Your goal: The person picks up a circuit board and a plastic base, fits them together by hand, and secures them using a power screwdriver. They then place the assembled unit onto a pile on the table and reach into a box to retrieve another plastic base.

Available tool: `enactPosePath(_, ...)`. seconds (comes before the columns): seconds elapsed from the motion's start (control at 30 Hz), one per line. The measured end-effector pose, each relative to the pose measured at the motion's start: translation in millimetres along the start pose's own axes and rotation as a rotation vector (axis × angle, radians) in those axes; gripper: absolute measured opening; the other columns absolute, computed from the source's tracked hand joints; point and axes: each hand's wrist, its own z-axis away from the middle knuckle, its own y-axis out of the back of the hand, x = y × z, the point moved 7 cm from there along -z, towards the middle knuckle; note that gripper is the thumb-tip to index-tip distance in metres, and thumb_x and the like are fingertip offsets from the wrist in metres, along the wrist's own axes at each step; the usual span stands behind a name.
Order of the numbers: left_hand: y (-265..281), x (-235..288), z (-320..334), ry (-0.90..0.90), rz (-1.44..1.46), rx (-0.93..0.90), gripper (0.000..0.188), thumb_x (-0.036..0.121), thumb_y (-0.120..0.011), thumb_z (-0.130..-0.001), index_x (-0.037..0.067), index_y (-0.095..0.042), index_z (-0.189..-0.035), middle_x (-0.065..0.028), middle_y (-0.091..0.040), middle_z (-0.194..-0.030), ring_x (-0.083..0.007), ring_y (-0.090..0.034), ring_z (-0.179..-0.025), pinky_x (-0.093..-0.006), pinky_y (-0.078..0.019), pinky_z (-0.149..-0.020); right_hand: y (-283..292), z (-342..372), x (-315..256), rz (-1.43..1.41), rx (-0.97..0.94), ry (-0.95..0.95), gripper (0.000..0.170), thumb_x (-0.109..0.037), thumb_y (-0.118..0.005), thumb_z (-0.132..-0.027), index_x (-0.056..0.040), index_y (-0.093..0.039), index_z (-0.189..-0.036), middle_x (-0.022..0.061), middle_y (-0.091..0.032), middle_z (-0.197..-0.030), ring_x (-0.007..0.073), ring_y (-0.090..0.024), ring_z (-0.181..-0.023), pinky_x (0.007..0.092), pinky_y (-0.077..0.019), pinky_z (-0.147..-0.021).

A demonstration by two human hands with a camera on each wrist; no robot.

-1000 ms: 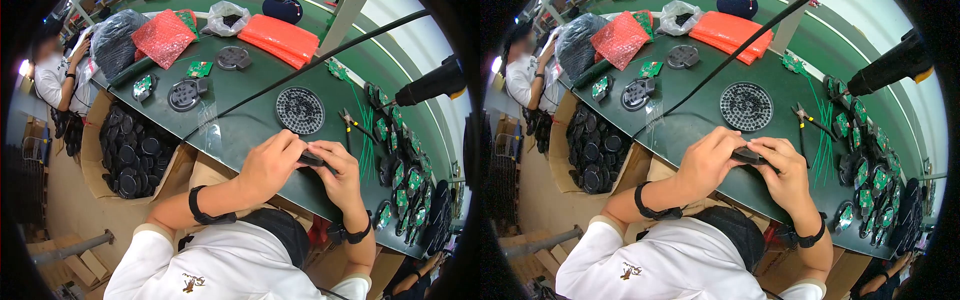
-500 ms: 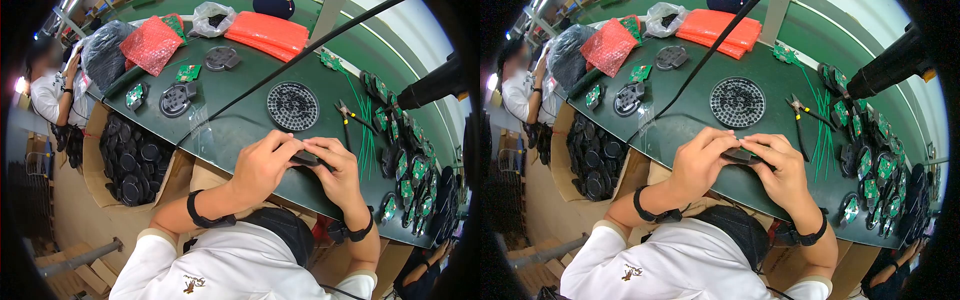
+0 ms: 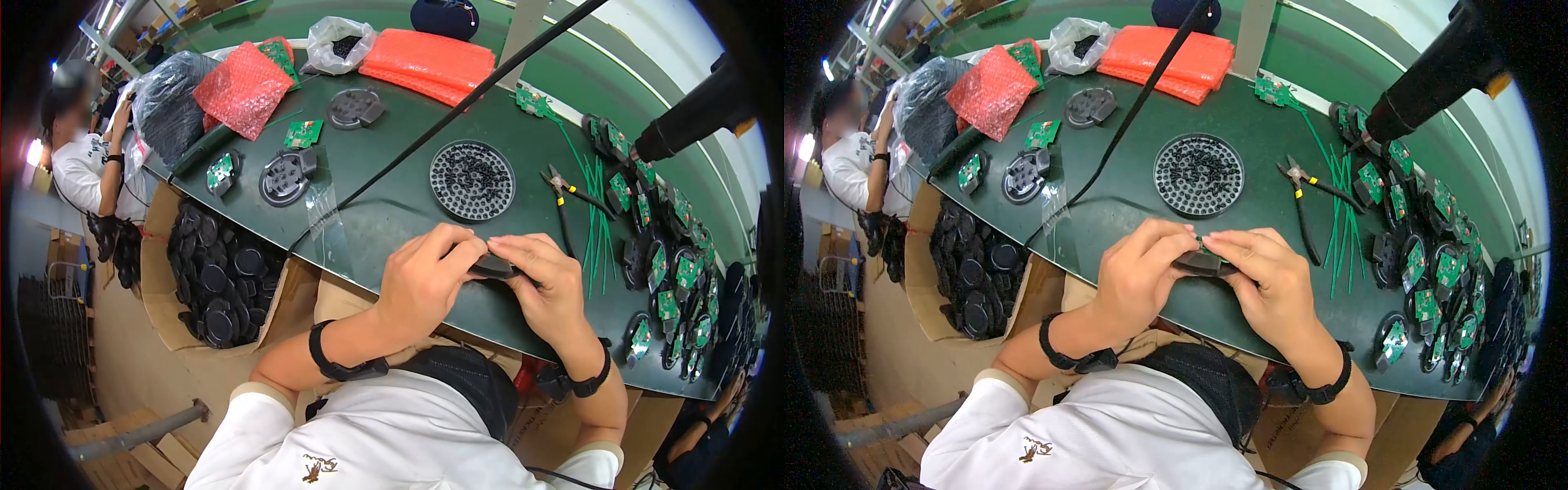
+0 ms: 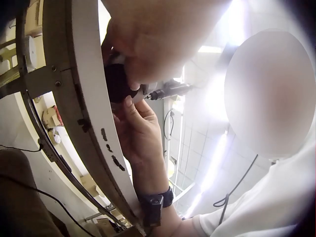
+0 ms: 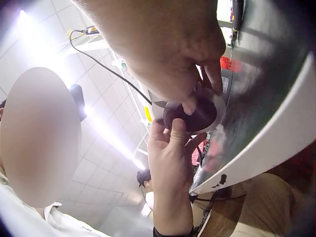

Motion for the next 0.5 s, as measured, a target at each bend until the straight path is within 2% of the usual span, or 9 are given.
enactPosePath(0.3, 1.8, 1.9, -1.5, -0.013, 0.018, 0.025, 0.032, -0.004, -0.080, -0.077, 0.002, -0.071, -0.106, -0.0161, -0.072, -0.104, -0.0352, -0.075, -0.095, -0.0411, -0.0606, -0.077, -0.3, -0.4, -1.9, 0.017, 0.002, 0.013, 0.053, 0.011, -0.079, -0.070, -0.0081, -0.081, -0.119, 0.0108, -0.079, -0.118, 0.0310, -0.073, -0.102, 0.0378, -0.0606, -0.088)
enactPosePath(0.5, 2.4, 1.6, -2.8, -0.018, 0.045, 0.006, 0.031, -0.001, -0.082, -0.078, 0.002, -0.071, -0.107, -0.0155, -0.071, -0.101, -0.0348, -0.073, -0.089, -0.0407, -0.0587, -0.074, -1.9, 0.9, 0.6, 0.007, 0.003, 0.036, 0.052, 0.010, -0.079, -0.070, -0.0078, -0.081, -0.118, 0.0105, -0.079, -0.117, 0.0310, -0.073, -0.102, 0.0382, -0.0608, -0.088)
